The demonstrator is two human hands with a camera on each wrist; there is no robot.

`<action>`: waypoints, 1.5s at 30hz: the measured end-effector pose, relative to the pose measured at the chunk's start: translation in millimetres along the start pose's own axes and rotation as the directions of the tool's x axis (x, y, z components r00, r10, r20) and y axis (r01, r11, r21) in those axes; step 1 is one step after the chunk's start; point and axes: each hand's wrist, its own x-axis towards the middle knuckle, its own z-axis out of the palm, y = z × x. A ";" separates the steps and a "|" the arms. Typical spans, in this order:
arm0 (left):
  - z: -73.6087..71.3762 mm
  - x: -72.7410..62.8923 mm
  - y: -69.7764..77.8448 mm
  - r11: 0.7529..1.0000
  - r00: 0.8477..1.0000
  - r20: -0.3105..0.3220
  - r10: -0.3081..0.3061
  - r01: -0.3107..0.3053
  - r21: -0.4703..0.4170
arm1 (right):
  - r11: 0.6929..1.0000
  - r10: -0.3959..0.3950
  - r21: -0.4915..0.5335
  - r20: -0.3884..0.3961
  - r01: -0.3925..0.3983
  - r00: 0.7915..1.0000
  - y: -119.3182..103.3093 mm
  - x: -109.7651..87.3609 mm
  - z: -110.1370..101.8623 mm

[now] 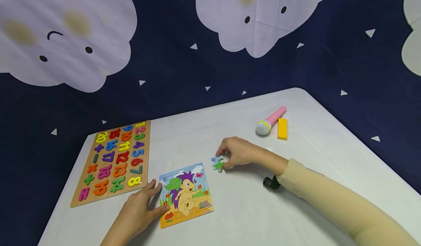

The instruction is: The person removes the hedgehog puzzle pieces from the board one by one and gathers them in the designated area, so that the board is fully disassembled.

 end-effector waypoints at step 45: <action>1.7 -13.9 35.4 0.987 0.988 -0.075 0.134 -0.140 -0.084 | 0.998 -0.051 0.047 0.029 0.050 0.998 -54.2 -8.1 21.2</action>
